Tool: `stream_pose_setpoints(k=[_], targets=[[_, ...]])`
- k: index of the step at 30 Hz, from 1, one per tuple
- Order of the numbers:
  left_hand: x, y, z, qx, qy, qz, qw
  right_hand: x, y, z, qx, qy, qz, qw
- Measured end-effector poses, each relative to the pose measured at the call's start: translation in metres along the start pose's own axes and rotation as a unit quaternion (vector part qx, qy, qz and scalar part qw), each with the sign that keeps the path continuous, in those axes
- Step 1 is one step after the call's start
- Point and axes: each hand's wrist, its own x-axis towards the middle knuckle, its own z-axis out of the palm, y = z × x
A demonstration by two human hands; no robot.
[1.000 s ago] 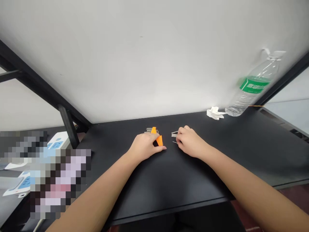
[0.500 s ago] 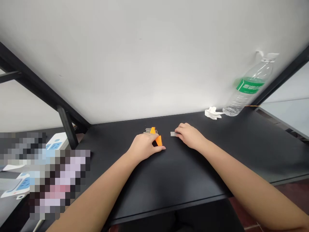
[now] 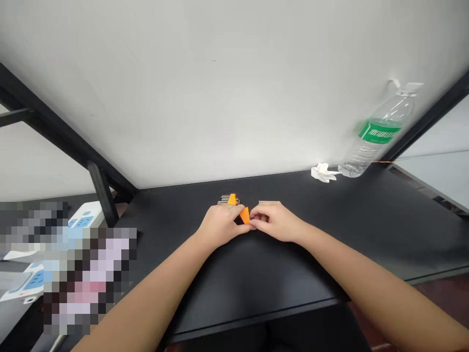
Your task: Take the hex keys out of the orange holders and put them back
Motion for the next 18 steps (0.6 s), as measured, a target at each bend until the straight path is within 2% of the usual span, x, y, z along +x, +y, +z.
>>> stream_pose_setpoints(k=[4,10,14,18], targets=[[-0.0002,0.0024,-0.0006,0.002,0.006,-0.004,1.000,0.0022,0.0008,0.0075,0.009,-0.001,0.005,1.000],[0.0002,0.0055,-0.0039,-0.004,-0.009,-0.020,1.000,0.0021,0.0032,0.0069,0.093,-0.036,0.039,0.994],[0.0005,0.0075,-0.0055,-0.005,-0.018,-0.027,0.999,0.0009,0.0002,0.0080,0.172,-0.065,0.096,0.978],[0.0010,0.0074,-0.0062,0.002,-0.026,-0.037,0.999,0.0018,0.0053,0.0127,0.235,-0.052,0.144,0.960]])
